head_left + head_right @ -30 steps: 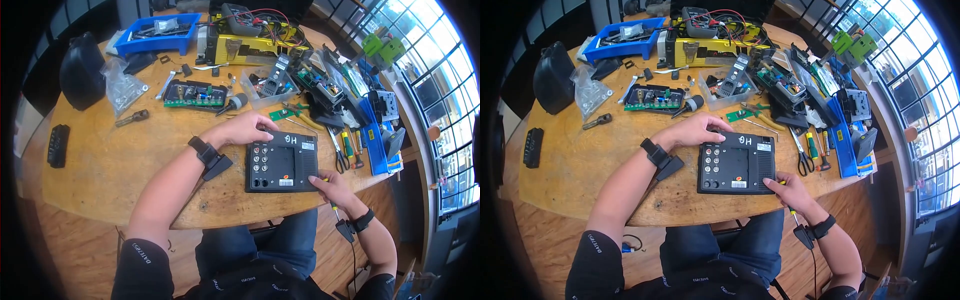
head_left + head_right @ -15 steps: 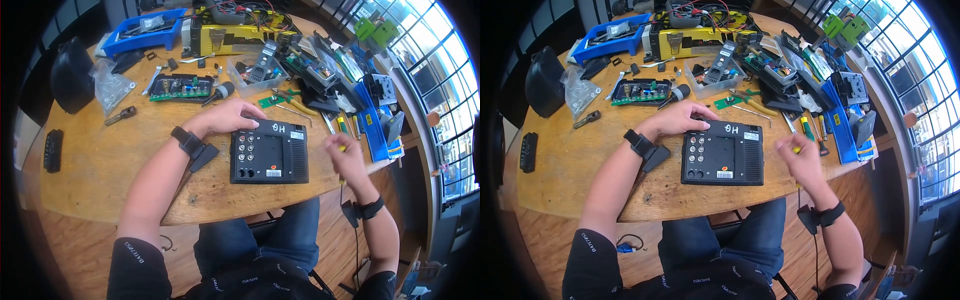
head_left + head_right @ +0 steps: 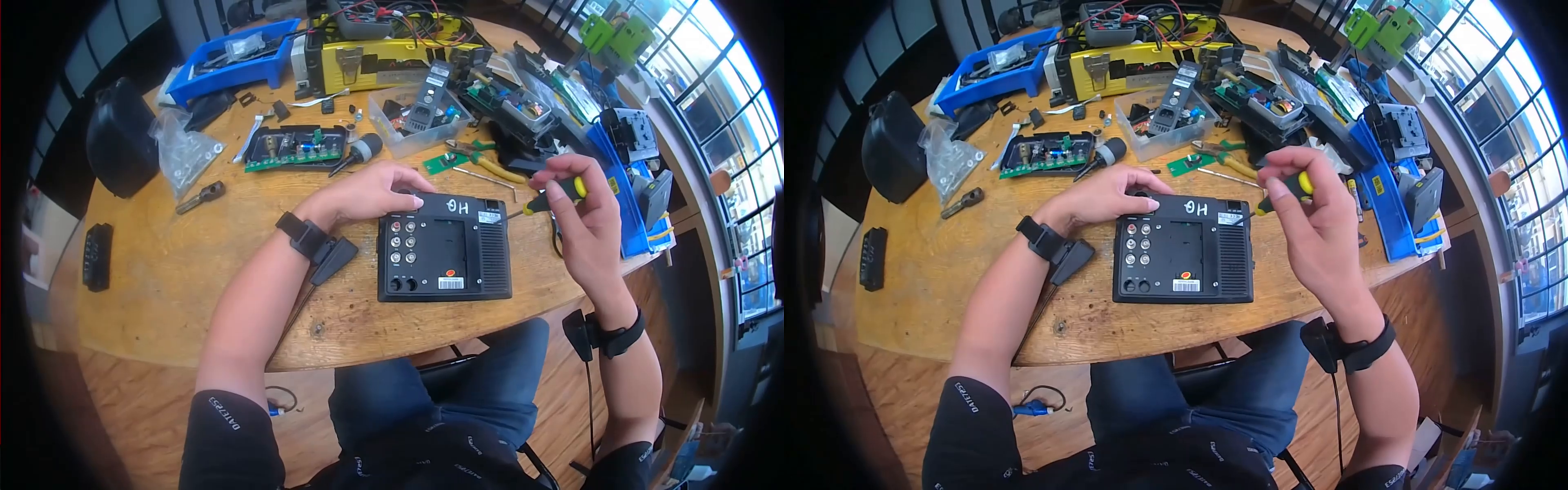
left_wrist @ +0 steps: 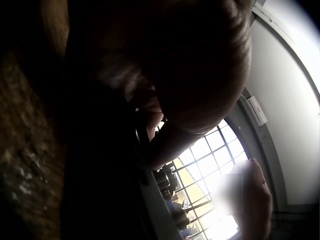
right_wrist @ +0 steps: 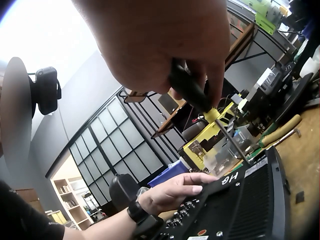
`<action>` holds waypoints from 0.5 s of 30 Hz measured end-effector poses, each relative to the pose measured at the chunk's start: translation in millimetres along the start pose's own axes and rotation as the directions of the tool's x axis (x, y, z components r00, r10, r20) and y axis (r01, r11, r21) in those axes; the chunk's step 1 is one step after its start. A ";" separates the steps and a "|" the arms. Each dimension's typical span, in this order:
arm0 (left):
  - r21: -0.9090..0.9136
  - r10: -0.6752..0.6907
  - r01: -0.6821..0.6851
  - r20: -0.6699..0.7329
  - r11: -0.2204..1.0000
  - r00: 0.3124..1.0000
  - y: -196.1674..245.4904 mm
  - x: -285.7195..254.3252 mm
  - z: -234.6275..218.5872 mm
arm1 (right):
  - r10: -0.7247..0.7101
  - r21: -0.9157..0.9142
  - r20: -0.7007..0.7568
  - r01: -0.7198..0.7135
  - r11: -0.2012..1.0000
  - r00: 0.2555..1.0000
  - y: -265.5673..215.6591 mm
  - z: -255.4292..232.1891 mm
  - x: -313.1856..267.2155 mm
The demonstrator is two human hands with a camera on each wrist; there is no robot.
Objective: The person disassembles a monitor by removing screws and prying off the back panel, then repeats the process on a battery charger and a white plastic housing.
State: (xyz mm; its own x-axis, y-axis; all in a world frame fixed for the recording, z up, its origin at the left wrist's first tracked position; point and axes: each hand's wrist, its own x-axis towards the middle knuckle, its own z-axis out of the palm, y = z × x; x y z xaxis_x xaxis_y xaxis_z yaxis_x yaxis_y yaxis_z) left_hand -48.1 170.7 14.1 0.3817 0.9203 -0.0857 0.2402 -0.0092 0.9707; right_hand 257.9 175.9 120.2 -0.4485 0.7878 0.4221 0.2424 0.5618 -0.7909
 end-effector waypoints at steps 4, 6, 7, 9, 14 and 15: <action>0.009 -0.004 0.004 0.001 1.000 1.000 -2.3 -0.3 0.1 | -0.030 -0.008 0.031 0.030 1.000 0.999 4.3 3.4 2.9; -0.001 0.009 -0.009 -0.004 1.000 1.000 -3.4 -0.7 -0.3 | -0.033 0.022 0.034 0.033 0.999 0.999 3.2 5.9 5.5; -0.001 0.007 -0.007 -0.003 1.000 1.000 -3.3 -1.6 -0.4 | -0.037 0.051 0.043 0.035 0.998 0.998 2.2 7.9 6.9; -0.062 -0.028 0.028 0.004 0.998 1.000 -2.9 -2.7 -0.3 | -0.056 0.043 0.045 0.054 0.998 0.997 -0.1 14.1 9.7; -0.106 -0.045 0.048 0.031 0.993 0.999 2.6 -2.7 -1.3 | -0.127 -0.120 0.078 0.136 0.983 0.989 -11.5 15.6 9.4; -0.070 -0.030 0.032 0.040 0.997 0.999 3.1 -2.5 -2.8 | -0.147 -0.111 0.049 0.152 0.982 0.988 -12.0 13.0 7.8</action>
State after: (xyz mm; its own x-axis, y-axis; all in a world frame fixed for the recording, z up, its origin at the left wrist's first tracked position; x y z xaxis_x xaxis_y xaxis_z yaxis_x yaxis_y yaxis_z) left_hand -50.8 169.6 18.0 0.4099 0.9038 -0.1235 0.1892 0.0482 0.9807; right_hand 240.3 172.0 127.3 -0.5206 0.6832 0.5120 0.2658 0.6996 -0.6633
